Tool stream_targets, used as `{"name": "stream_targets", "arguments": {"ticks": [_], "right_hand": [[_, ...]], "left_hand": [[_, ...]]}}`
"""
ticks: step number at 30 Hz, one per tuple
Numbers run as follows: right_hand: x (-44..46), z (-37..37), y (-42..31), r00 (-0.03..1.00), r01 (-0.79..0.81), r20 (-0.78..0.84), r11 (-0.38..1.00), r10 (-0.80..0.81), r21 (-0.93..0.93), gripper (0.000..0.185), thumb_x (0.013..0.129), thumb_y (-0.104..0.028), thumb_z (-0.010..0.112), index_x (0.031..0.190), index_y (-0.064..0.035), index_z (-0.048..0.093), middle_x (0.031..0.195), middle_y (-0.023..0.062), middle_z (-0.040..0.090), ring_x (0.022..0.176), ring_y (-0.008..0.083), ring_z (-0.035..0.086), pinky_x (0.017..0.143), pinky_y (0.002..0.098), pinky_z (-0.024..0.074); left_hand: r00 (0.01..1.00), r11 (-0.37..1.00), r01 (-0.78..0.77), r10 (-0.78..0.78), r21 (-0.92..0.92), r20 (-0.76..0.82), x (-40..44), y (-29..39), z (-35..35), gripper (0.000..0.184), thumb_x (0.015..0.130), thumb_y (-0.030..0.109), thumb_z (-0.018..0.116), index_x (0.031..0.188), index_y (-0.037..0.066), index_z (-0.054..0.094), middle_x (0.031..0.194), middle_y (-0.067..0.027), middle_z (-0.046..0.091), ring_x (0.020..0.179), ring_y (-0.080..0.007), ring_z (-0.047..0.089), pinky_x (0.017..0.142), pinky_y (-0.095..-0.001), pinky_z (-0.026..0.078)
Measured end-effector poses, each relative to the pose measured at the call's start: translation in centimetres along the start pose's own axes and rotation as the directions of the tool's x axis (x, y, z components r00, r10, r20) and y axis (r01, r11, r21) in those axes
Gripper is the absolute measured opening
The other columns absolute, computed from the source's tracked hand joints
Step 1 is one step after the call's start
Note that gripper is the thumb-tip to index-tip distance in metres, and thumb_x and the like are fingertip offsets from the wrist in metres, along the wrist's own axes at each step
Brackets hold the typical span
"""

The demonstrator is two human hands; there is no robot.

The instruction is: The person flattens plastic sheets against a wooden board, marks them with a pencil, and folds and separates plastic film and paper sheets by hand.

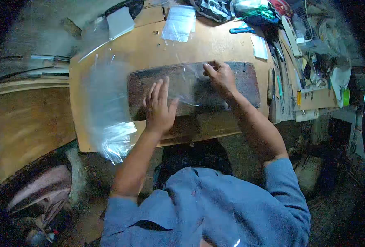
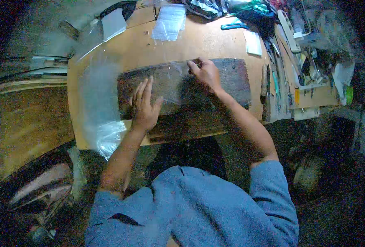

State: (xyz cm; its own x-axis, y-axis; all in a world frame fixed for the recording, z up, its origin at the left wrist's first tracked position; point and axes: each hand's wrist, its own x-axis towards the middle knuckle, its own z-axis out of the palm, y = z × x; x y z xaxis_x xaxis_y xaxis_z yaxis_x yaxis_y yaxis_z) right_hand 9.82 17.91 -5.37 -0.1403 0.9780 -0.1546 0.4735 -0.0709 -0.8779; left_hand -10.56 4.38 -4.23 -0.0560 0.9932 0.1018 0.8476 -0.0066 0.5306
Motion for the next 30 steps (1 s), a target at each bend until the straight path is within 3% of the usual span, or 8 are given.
{"name": "stream_targets", "arguments": {"ticks": [4,8,11,13,17,19,26,30], "right_hand": [[0.1,0.6,-0.2,0.995,-0.07,0.076,0.986,0.059,0.153,0.029,0.093,-0.027,0.056,0.099,0.0003,0.065,0.079,0.0077,0.068,0.062,0.0103,0.056,0.057,0.0253,0.0449],[-0.3,0.8,-1.5,0.984,-0.172,0.1,0.948,0.15,0.269,0.029,0.094,-0.027,0.055,0.099,-0.0002,0.065,0.081,0.0068,0.067,0.062,0.0089,0.054,0.057,0.0234,0.0437],[-0.1,0.9,-1.1,0.981,-0.172,0.139,0.927,0.132,0.335,0.028,0.094,-0.026,0.055,0.099,-0.0009,0.065,0.082,0.0064,0.066,0.065,0.0086,0.054,0.059,0.0239,0.0437],[0.0,0.8,-1.0,0.981,-0.183,0.13,0.924,0.147,0.335,0.028,0.094,-0.026,0.055,0.1,-0.0007,0.066,0.083,0.0064,0.066,0.068,0.0095,0.056,0.061,0.0246,0.0444],[0.9,0.8,0.1,0.995,-0.094,-0.003,0.944,0.1,0.317,0.029,0.093,-0.027,0.056,0.103,-0.001,0.067,0.082,0.0072,0.067,0.073,0.0119,0.059,0.066,0.0254,0.0461],[1.1,0.7,-0.1,0.995,-0.082,-0.028,0.964,0.092,0.254,0.03,0.093,-0.027,0.057,0.103,-0.0007,0.067,0.082,0.0077,0.067,0.073,0.0119,0.06,0.066,0.026,0.0465],[1.1,0.8,-0.3,0.994,-0.085,-0.07,0.992,0.079,-0.089,0.032,0.087,-0.027,0.064,0.102,0.001,0.065,0.082,0.0096,0.068,0.072,0.0144,0.062,0.067,0.0291,0.0492],[0.3,-0.5,-0.4,0.985,-0.12,0.102,0.974,0.142,-0.194,0.031,0.083,-0.021,0.069,0.105,0.0002,0.062,0.081,0.0096,0.068,0.073,0.0167,0.064,0.068,0.0278,0.0501]], "left_hand": [[0.989,0.999,-0.005,0.0,0.034,0.147,2.0,0.9,-0.2,0.078,0.081,0.034,0.067,0.146,0.014,0.028,0.127,-0.0117,0.053,0.124,-0.03,0.041,0.099,-0.0508,0.026],[0.979,0.996,0.067,-0.054,-0.061,0.197,2.5,0.9,0.0,0.082,0.075,0.026,0.073,0.144,0.012,0.03,0.108,-0.0068,0.06,0.108,-0.0277,0.051,0.092,-0.0473,0.032],[0.98,0.963,0.18,-0.157,-0.201,0.124,2.2,-0.2,0.6,0.064,0.07,0.018,0.075,0.129,0.015,0.051,0.097,-0.0053,0.062,0.093,-0.027,0.057,0.091,-0.0427,0.036],[0.986,0.972,0.116,-0.089,-0.205,0.138,2.0,-1.2,0.5,0.035,0.068,0.012,0.075,0.102,0.014,0.066,0.095,-0.0069,0.06,0.086,-0.0283,0.059,0.087,-0.0405,0.039],[0.997,0.942,0.059,-0.073,-0.331,-0.028,-0.2,-0.9,-1.7,0.014,0.068,0.008,0.072,0.08,0.014,0.067,0.091,-0.0045,0.058,0.096,-0.0265,0.056,0.086,-0.042,0.037],[0.994,0.985,-0.076,0.063,-0.158,-0.09,-2.2,-1.5,-2.9,0.019,0.066,0.007,0.073,0.083,0.015,0.067,0.101,-0.0071,0.057,0.099,-0.0286,0.055,0.087,-0.0409,0.039],[0.986,0.975,-0.158,0.148,0.156,0.077,-4.9,-2.3,-4.5,0.018,0.069,0.006,0.063,0.085,0.014,0.065,0.108,-0.0084,0.057,0.112,-0.0288,0.052,0.095,-0.0438,0.033],[0.993,0.998,-0.045,0.048,-0.032,0.106,-4.1,-2.6,-5.5,0.022,0.074,0.008,0.06,0.094,0.012,0.066,0.12,-0.01,0.055,0.119,-0.0316,0.048,0.1,-0.0458,0.031]]}}
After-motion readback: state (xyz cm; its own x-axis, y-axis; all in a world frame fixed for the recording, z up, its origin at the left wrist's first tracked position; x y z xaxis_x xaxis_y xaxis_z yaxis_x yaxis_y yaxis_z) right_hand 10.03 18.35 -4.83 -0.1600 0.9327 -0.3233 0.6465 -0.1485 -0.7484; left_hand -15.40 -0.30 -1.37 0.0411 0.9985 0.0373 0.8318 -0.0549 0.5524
